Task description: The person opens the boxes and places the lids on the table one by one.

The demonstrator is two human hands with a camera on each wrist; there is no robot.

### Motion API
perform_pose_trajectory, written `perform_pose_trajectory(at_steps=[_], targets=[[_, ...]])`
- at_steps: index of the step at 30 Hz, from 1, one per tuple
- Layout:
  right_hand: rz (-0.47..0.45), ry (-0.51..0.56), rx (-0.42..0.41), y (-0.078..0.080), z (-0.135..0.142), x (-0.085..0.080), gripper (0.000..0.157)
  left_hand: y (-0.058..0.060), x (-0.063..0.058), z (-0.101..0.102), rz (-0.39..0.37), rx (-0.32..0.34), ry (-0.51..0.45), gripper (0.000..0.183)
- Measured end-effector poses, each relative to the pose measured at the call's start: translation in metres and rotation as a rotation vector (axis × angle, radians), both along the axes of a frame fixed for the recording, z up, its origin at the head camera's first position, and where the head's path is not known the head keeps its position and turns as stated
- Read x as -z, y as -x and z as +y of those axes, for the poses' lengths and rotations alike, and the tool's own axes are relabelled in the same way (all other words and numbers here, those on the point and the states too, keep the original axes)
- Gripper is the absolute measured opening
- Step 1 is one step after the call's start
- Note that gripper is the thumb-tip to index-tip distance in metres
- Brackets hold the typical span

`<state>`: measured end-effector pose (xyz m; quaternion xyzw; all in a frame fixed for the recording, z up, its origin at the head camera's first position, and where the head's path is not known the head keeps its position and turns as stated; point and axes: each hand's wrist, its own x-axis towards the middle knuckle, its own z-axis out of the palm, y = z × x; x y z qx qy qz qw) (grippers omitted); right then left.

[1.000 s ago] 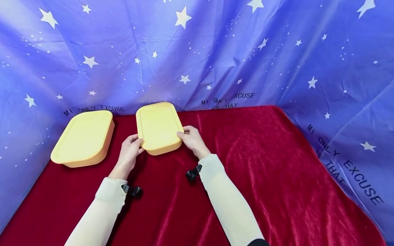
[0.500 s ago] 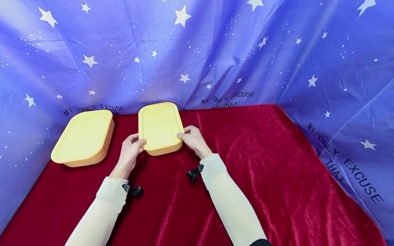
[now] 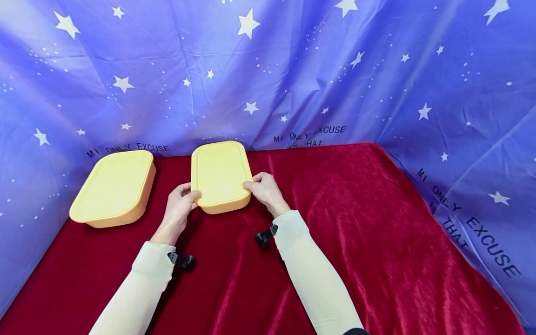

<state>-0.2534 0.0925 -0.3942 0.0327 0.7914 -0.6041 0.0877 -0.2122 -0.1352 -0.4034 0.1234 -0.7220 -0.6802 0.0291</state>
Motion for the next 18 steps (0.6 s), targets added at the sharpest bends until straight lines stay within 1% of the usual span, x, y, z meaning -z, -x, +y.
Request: perform_pose_trajectory(at_steps=[8, 18], targets=[[-0.016, -0.026, 0.027, -0.0022, 0.0039, -0.0026, 0.025, -0.0009, 0.0014, 0.0025, 0.015, 0.01, 0.056, 0.045], [-0.036, -0.065, 0.026, -0.0013, 0.006, -0.0026, 0.026, -0.0018, 0.0012, 0.0045, 0.01, 0.015, 0.026, 0.045]])
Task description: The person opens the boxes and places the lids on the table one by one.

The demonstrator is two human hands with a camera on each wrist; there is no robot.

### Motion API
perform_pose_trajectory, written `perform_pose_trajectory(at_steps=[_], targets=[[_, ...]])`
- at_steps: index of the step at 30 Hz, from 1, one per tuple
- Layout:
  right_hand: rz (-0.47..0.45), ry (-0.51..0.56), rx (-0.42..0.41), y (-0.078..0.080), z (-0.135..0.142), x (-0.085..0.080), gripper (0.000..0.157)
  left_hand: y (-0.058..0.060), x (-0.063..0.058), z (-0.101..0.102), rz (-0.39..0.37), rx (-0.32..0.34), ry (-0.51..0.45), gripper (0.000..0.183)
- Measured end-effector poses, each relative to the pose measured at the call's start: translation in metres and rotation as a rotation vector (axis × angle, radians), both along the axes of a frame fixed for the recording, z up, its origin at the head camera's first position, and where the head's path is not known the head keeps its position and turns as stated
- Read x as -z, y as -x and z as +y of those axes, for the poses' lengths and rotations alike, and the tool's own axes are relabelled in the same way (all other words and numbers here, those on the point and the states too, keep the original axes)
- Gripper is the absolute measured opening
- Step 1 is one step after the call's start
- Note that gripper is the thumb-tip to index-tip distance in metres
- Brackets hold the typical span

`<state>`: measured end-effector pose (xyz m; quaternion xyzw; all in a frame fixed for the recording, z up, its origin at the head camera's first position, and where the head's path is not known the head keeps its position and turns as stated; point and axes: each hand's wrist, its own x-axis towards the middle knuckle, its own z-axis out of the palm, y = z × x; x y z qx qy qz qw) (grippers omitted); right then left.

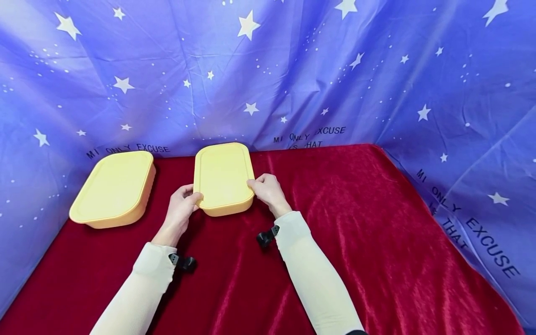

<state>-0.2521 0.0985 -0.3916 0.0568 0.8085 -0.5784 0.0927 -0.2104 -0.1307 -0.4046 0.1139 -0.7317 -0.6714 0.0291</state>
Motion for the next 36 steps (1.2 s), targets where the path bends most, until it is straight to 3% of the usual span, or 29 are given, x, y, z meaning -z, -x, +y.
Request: perform_pose_trajectory(at_steps=[29, 36], targets=[[0.057, -0.015, 0.029, -0.0004, 0.0011, -0.0018, 0.021, -0.0006, -0.001, 0.002, -0.017, 0.01, -0.018, 0.047], [0.102, -0.113, 0.042, -0.0019, 0.0017, -0.0062, 0.022, -0.0001, -0.0003, 0.0018, -0.012, 0.009, -0.022, 0.046]])
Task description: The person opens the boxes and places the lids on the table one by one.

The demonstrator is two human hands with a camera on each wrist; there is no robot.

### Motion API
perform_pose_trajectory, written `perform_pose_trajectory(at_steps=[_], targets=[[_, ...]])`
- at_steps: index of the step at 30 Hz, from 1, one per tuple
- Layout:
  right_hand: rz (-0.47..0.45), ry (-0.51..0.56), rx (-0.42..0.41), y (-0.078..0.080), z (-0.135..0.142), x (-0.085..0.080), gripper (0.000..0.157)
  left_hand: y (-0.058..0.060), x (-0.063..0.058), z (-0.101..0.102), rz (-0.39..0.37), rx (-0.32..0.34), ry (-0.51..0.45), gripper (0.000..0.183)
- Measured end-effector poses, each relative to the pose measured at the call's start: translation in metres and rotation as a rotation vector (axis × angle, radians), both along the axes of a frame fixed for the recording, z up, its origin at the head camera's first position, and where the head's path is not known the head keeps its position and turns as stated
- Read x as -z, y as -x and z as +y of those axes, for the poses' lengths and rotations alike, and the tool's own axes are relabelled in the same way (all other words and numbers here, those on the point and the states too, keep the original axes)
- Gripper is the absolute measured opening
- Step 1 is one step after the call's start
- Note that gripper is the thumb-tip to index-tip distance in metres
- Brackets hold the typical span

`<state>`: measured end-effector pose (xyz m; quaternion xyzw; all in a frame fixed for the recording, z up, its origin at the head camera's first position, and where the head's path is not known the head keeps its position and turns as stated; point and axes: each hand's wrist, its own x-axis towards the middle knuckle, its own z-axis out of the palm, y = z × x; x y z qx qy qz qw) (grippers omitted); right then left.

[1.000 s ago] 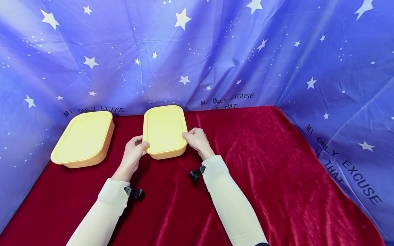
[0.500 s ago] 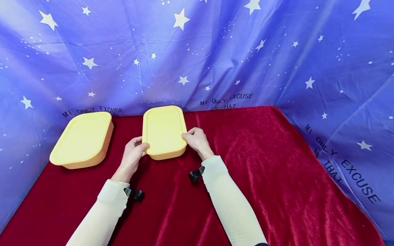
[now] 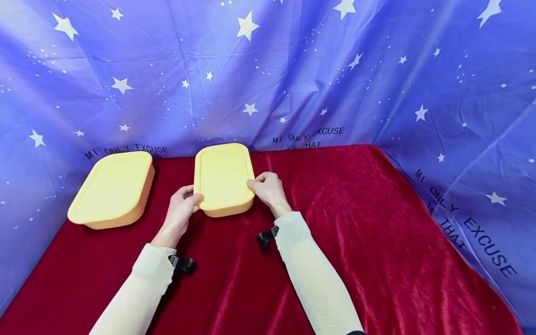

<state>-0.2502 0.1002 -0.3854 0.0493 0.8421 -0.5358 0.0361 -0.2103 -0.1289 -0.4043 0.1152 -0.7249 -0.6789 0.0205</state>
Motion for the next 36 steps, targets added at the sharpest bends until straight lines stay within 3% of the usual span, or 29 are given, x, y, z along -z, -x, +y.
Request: perform_pose_trajectory(at_steps=[9, 20, 36], targets=[[0.06, -0.058, 0.013, 0.0007, 0.0018, -0.0001, 0.022, -0.0003, -0.0012, -0.0004, 0.001, 0.008, -0.007, 0.044], [0.014, -0.011, -0.034, 0.0028, 0.0029, 0.0073, 0.023, -0.0005, -0.0022, -0.0006, -0.007, 0.002, -0.005, 0.044], [0.039, -0.041, -0.06, 0.0017, 0.0015, 0.0078, 0.025, -0.0025, -0.005, -0.0004, -0.012, -0.033, -0.024, 0.041]])
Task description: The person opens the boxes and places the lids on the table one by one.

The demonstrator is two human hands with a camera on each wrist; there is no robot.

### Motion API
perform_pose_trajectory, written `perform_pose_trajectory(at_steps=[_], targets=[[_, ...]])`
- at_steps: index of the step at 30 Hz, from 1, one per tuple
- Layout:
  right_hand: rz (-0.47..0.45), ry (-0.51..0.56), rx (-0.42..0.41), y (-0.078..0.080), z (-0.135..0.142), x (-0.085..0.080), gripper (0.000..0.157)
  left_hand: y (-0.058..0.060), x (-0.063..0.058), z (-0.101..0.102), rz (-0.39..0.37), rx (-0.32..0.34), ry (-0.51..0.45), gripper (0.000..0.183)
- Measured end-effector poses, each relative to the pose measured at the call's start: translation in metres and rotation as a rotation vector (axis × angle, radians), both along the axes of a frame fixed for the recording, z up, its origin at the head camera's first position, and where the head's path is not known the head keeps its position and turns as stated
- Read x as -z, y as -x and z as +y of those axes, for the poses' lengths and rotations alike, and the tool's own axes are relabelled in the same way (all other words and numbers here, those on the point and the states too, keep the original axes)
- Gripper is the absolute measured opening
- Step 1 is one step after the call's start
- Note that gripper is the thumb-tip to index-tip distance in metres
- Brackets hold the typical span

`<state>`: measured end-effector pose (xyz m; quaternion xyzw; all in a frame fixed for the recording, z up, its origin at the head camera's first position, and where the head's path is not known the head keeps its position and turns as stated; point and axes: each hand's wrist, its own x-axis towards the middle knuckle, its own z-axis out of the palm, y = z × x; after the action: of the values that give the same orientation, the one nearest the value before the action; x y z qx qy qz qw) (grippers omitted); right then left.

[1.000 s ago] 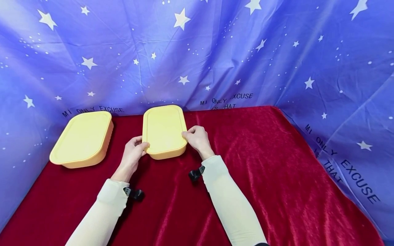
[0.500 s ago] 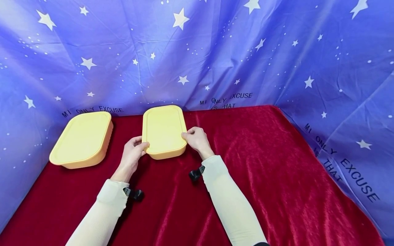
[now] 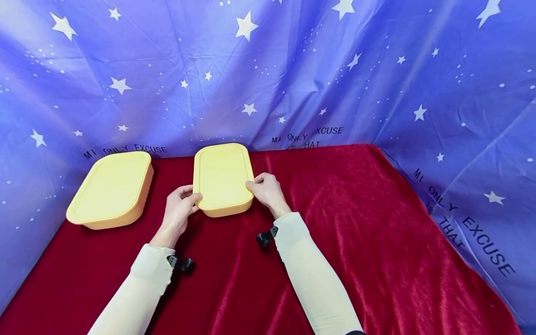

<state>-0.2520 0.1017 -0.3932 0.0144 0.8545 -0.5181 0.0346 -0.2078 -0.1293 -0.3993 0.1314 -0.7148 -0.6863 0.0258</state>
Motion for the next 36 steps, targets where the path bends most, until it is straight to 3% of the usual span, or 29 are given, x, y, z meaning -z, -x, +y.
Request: perform_pose_trajectory(at_steps=[22, 36], targets=[[0.006, -0.032, -0.018, -0.0014, -0.002, 0.0032, 0.025, -0.0041, 0.0019, 0.0019, 0.02, 0.001, 0.142, 0.042], [0.041, -0.053, 0.0, -0.0002, 0.0011, 0.0038, 0.028, -0.0047, -0.0056, 0.0038, 0.066, -0.002, 0.085, 0.047]])
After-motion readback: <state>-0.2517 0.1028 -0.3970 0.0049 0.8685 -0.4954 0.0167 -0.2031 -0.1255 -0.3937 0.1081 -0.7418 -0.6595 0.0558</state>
